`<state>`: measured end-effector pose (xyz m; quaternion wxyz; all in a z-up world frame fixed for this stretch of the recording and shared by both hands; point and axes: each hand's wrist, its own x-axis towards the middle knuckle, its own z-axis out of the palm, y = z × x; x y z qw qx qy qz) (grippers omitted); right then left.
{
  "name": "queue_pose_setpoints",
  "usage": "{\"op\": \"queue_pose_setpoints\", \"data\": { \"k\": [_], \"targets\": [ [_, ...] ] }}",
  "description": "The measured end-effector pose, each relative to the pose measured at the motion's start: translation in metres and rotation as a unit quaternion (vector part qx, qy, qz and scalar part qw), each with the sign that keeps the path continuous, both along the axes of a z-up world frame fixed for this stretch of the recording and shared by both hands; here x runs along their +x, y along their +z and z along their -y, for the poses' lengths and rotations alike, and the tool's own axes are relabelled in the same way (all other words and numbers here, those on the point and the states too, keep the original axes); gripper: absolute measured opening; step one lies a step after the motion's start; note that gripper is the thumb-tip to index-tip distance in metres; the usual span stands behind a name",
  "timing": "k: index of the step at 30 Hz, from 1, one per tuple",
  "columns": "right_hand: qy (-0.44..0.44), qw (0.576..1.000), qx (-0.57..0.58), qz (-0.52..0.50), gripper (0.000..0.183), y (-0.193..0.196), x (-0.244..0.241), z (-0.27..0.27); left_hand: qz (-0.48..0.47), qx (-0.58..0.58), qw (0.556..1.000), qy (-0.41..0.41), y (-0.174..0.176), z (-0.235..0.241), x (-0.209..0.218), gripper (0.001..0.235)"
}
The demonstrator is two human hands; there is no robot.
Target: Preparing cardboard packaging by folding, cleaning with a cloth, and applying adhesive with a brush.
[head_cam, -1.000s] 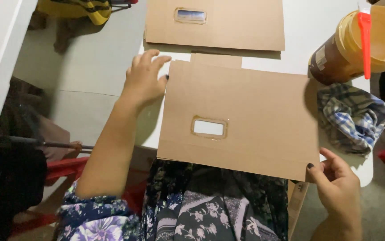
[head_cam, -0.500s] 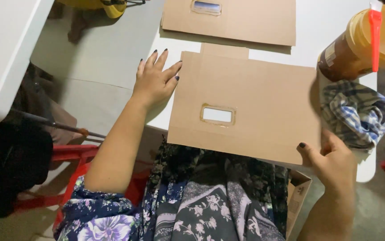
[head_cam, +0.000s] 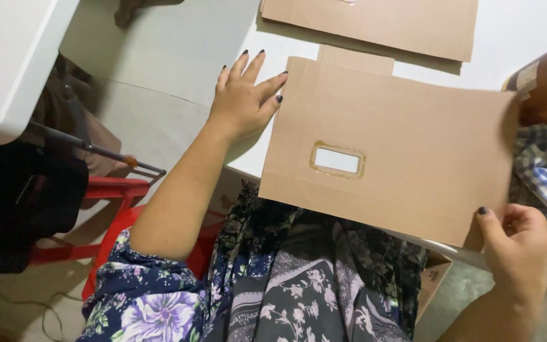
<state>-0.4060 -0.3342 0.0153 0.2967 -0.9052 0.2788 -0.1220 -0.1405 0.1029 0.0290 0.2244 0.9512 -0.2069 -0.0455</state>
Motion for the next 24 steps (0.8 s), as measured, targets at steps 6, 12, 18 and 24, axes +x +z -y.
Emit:
{"op": "queue_pose_setpoints", "data": {
  "k": [6,12,18,24],
  "targets": [
    [-0.027,0.994,0.09,-0.047,0.024,0.043,0.016,-0.049,-0.009,-0.002,1.0,-0.002,0.0,-0.008,0.008,0.05],
    [-0.006,0.999,0.015,-0.034,0.02,0.029,0.001,-0.029,0.027,-0.002,1.0,-0.001,-0.002,-0.005,0.003,0.047],
    [0.035,0.998,0.052,-0.024,0.018,0.002,0.003,0.028,0.025,-0.006,1.0,0.008,-0.005,-0.004,0.003,0.048],
    [0.143,0.974,0.137,0.113,0.033,-0.011,0.009,0.034,0.023,-0.009,1.0,0.001,-0.004,-0.005,0.003,0.048]
  ]
}}
